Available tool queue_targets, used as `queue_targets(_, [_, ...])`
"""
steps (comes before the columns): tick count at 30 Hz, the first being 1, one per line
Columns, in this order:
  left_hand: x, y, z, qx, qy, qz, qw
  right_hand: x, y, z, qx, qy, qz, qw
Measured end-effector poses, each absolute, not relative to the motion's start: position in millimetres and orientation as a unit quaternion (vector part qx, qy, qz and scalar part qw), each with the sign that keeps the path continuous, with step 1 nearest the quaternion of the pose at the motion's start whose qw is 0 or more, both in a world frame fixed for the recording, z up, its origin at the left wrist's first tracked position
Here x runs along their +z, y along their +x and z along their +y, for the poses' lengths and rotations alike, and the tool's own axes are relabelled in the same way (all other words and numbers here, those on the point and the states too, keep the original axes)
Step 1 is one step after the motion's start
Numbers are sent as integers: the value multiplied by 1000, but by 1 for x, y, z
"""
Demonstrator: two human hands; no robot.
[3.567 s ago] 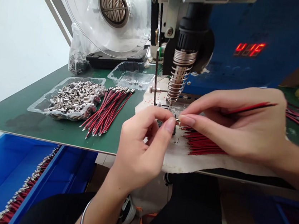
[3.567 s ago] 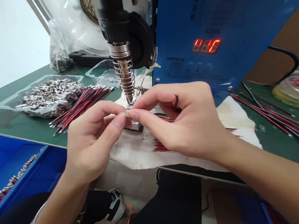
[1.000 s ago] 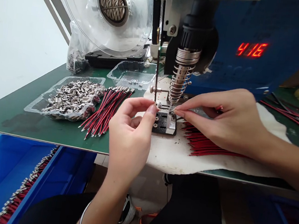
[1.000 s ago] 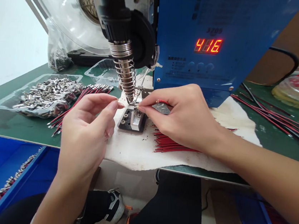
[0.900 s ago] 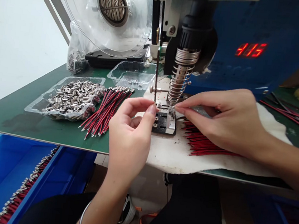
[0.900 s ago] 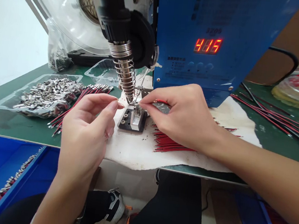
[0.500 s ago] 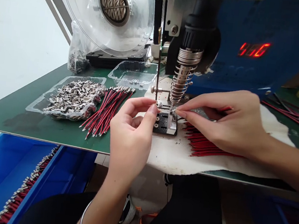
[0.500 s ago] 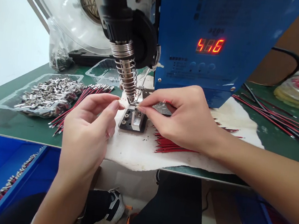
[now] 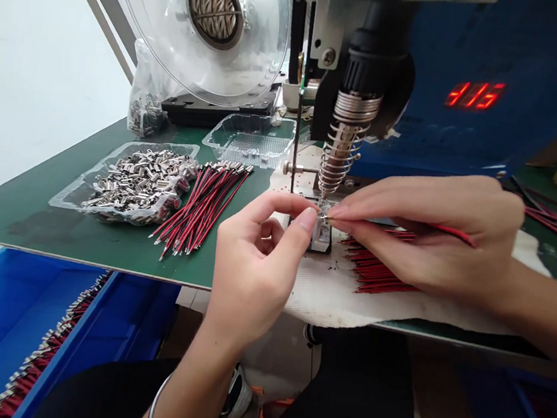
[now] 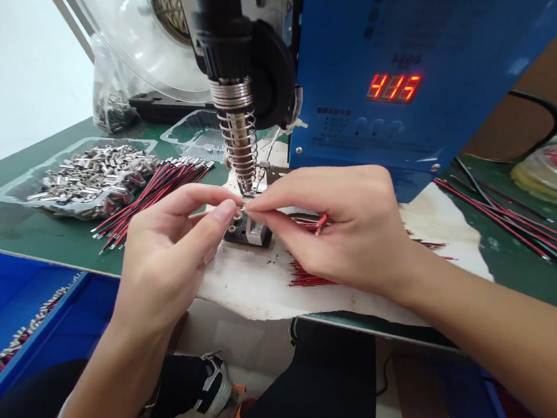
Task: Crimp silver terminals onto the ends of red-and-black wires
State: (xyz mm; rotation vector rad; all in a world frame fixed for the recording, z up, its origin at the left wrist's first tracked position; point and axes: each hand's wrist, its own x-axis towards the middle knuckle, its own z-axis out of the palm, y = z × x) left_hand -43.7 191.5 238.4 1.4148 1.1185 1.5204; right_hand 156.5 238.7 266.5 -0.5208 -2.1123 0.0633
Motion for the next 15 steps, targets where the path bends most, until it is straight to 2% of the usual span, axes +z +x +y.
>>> queue_targets(15, [236,-47,192,595,569,432,368,266,156,240,28,-209,-867,452])
